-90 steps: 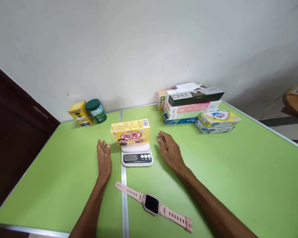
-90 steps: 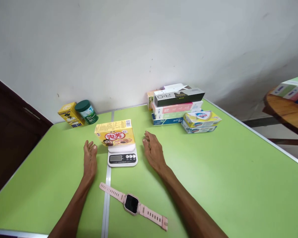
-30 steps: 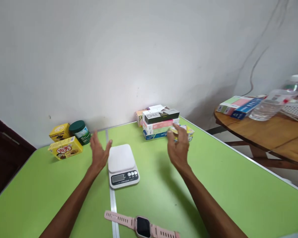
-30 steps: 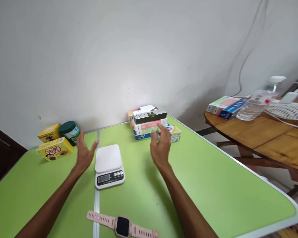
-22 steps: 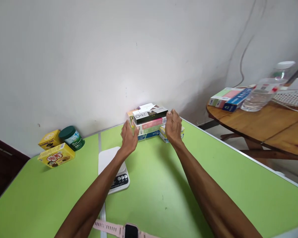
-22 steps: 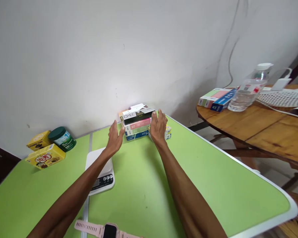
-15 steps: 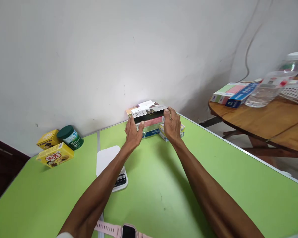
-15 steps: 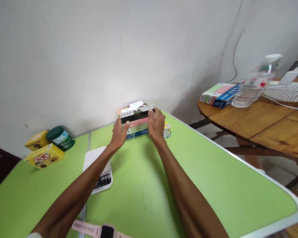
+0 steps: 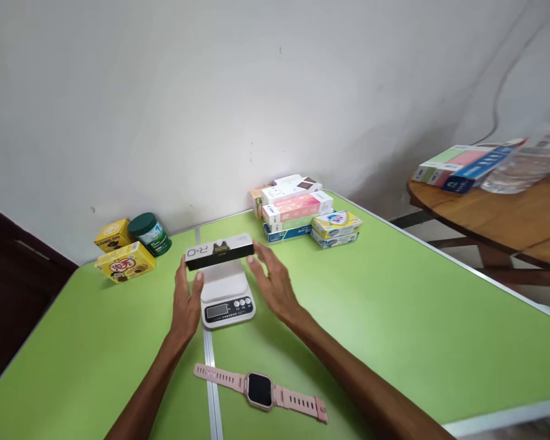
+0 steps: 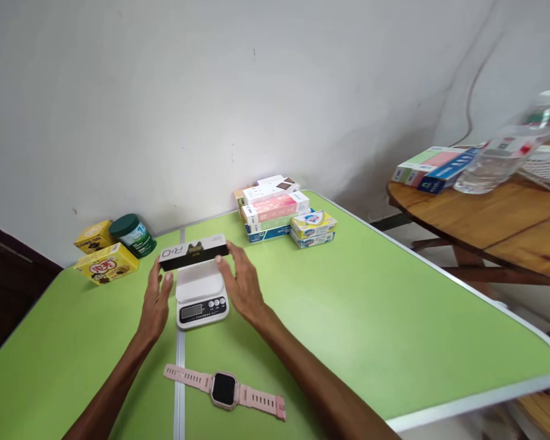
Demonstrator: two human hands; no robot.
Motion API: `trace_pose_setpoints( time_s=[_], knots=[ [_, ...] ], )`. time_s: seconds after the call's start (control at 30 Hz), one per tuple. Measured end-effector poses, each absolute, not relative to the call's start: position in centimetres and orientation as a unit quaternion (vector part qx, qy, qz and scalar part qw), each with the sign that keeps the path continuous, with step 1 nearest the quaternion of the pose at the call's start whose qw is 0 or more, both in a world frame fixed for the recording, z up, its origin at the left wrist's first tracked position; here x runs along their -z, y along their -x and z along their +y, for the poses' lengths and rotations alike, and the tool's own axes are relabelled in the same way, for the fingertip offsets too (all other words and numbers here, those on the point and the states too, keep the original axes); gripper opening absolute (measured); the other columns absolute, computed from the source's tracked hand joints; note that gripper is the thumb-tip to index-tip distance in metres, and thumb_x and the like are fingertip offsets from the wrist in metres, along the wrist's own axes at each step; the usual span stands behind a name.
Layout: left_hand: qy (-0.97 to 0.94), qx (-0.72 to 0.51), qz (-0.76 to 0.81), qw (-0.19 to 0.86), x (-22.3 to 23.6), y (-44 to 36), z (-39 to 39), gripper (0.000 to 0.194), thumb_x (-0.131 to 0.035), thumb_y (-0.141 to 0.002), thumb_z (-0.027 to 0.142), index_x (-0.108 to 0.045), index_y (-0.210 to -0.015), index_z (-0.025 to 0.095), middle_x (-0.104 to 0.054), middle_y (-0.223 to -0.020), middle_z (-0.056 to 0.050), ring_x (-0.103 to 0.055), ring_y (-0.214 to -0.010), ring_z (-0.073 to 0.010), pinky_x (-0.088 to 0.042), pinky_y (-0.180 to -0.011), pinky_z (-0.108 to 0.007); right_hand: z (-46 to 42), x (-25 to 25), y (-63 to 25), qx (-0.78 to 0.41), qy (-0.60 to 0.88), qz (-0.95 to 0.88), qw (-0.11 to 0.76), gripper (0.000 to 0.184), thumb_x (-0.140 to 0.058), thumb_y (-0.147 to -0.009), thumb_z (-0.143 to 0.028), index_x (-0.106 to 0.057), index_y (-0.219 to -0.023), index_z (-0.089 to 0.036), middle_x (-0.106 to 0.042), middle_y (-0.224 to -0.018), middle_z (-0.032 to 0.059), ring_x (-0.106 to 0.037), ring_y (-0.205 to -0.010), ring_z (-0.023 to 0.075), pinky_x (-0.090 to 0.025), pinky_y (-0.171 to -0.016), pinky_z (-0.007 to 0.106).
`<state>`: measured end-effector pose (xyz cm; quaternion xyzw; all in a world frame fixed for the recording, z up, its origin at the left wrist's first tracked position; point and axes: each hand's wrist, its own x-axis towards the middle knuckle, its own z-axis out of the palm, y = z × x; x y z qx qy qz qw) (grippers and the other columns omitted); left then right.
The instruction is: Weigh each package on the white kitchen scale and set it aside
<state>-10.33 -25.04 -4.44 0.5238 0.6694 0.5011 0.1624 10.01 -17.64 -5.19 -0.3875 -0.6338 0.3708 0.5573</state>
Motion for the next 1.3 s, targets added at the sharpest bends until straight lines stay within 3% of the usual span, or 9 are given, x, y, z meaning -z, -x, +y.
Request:
trace_pose_setpoints(
  time_s=[0.17,0.37,0.57,0.83,0.97,1.1,1.3],
  knots=[
    [-0.496,-0.501,0.681,0.195,8.6,11.9,-27.4,0.079,-0.051,-0.097,0.067,-0.034,-0.164,0.028,-0.034,-0.172,-0.01,-0.027,-0.161,-0.0353,-0.019,-0.133,-0.059,-18.9,7.2,-8.5,-0.365,0.381,-0.648,0.549,0.049,-0.051,-0.103,-0.053,-0.063,-0.141,-0.025,-0.068,-0.142,0.014,-0.065,-0.132,0.0338,-0.049,-0.115,0.055],
    [-0.507,-0.478,0.695,0.18,9.6,11.6,-27.6,0.082,-0.048,-0.098,0.068,-0.031,-0.165,0.023,-0.034,-0.172,-0.014,-0.029,-0.161,-0.0335,-0.02,-0.133,-0.056,-19.0,8.8,-9.2,-0.392,0.395,-0.646,0.522,0.045,-0.051,-0.102,-0.054,-0.065,-0.133,-0.025,-0.072,-0.135,0.013,-0.068,-0.126,0.031,-0.053,-0.111,0.048],
    [-0.477,-0.527,0.679,0.184,10.5,11.5,-27.5,0.085,-0.04,-0.1,0.072,-0.023,-0.166,0.021,-0.029,-0.172,-0.018,-0.032,-0.159,-0.0314,-0.025,-0.131,-0.053,-18.7,9.8,-9.5,-0.391,0.458,-0.605,0.521,0.056,-0.049,-0.101,-0.063,-0.062,-0.132,-0.019,-0.069,-0.138,0.0197,-0.066,-0.127,0.0331,-0.051,-0.109,0.056],
    [-0.46,-0.56,0.671,0.154,10.5,11.7,-27.7,0.086,-0.037,-0.101,0.072,-0.014,-0.168,0.023,-0.027,-0.173,-0.019,-0.031,-0.16,-0.0294,-0.025,-0.131,-0.051,-18.4,9.8,-10.2,-0.343,0.496,-0.611,0.513,0.055,-0.041,-0.104,-0.061,-0.064,-0.132,-0.019,-0.069,-0.137,0.0176,-0.065,-0.126,0.033,-0.05,-0.109,0.057],
    [-0.494,-0.538,0.668,0.143,10.5,11.3,-28.0,0.082,-0.038,-0.102,0.069,-0.018,-0.168,0.023,-0.025,-0.174,-0.017,-0.027,-0.161,-0.0299,-0.023,-0.132,-0.052,-18.7,10.2,-10.0,-0.327,0.475,-0.648,0.498,0.055,-0.043,-0.104,-0.06,-0.065,-0.136,-0.021,-0.068,-0.141,0.0156,-0.062,-0.132,0.0334,-0.048,-0.112,0.058],
    [-0.518,-0.506,0.67,0.16,10.4,10.6,-28.3,0.079,-0.036,-0.102,0.069,-0.03,-0.165,0.022,-0.036,-0.17,-0.016,-0.031,-0.16,-0.0303,-0.022,-0.132,-0.053,-19.4,10.5,-9.6,-0.318,0.448,-0.677,0.49,0.057,-0.045,-0.102,-0.062,-0.065,-0.14,-0.023,-0.067,-0.143,0.0142,-0.06,-0.136,0.0342,-0.046,-0.114,0.061],
    [-0.47,-0.558,0.665,0.161,8.5,11.5,-28.5,0.078,-0.037,-0.103,0.066,-0.027,-0.166,0.02,-0.033,-0.172,-0.017,-0.027,-0.161,-0.0289,-0.02,-0.133,-0.052,-20.8,7.6,-7.5,-0.314,0.425,-0.7,0.48,0.055,-0.049,-0.102,-0.06,-0.065,-0.142,-0.025,-0.067,-0.143,0.0137,-0.059,-0.137,0.0345,-0.046,-0.115,0.061]
  ],
)
